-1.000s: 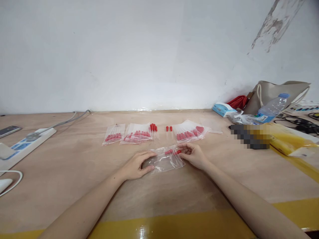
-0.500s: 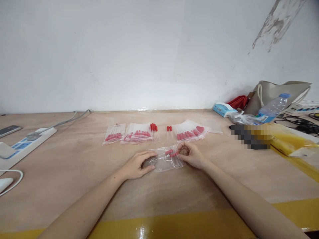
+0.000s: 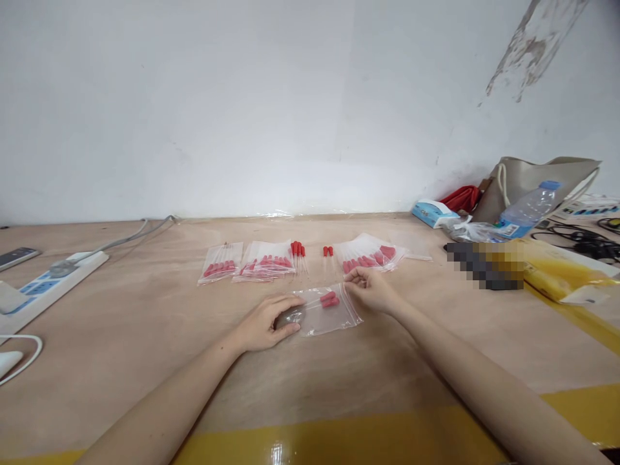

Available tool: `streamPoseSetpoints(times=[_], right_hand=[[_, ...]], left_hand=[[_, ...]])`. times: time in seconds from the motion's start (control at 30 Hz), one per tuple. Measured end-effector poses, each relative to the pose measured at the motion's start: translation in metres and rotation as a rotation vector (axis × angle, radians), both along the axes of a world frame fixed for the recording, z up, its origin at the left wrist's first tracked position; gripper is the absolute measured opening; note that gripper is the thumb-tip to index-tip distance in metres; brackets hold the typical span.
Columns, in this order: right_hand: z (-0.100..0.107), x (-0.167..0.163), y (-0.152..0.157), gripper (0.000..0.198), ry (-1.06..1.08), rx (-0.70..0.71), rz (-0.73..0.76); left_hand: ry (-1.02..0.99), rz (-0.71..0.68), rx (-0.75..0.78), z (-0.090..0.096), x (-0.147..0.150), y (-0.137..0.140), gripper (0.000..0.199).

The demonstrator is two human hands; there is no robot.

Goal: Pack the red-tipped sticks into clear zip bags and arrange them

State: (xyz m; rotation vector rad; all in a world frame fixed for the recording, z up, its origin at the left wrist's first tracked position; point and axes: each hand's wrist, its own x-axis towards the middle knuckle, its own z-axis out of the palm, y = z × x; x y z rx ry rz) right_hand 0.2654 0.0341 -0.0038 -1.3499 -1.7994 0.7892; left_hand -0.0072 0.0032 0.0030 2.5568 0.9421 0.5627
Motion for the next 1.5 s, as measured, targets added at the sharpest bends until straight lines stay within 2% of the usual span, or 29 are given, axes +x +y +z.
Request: streamPoseSetpoints(times=[0.1,0.2,0.33,0.47,0.6,0.67,0.83,1.0,1.1,1.27,1.33,1.5], right_hand=[[0.014,-0.011,0.023,0.007,-0.246,0.097,-0.188],[0.021,-0.031,0.049,0.018,-0.436,0.021,-0.313],[0.017,-0.054,0.075,0.032,-0.480,-0.085,-0.385],[0.016,-0.062,0.083,0.039,-0.477,-0.128,-0.401],[0.026,-0.047,0.070,0.052,-0.429,-0.086,-0.404],[0.026,-0.030,0.056,0.059,-0.267,-0.031,-0.396],[0.002,0.009,0.014,0.069,0.370,0.012,-0.309],[-0.019,0.006,-0.011,0.062,0.618,0.023,-0.311],[-0.022,-0.003,-0.018,0.055,0.679,-0.024,-0.289],[-0.019,-0.001,-0.026,0.041,0.716,-0.241,-0.117],[-0.018,0.006,-0.026,0.039,0.618,-0.256,-0.065],[-0.016,0.015,-0.024,0.028,0.249,-0.172,0.029]], left_hand=[[-0.021,-0.024,-0.006,0.000,0.000,0.000,0.039],[-0.026,-0.047,-0.016,0.000,0.000,0.000,0.034],[0.010,-0.059,-0.015,-0.001,-0.001,-0.001,0.025],[0.012,-0.076,0.003,-0.002,-0.002,-0.002,0.025],[-0.004,-0.057,0.007,-0.002,-0.002,-0.003,0.026],[-0.004,-0.043,0.005,-0.003,-0.002,-0.003,0.026],[0.001,-0.044,0.007,-0.003,-0.001,-0.001,0.029],[0.003,-0.029,0.004,-0.002,-0.001,-0.001,0.029],[0.002,-0.020,-0.003,-0.001,0.000,-0.002,0.028],[-0.008,-0.016,-0.008,-0.001,0.000,-0.002,0.028],[-0.001,-0.018,-0.007,-0.001,0.000,-0.002,0.029],[0.013,-0.013,0.009,-0.002,0.000,-0.001,0.035]])
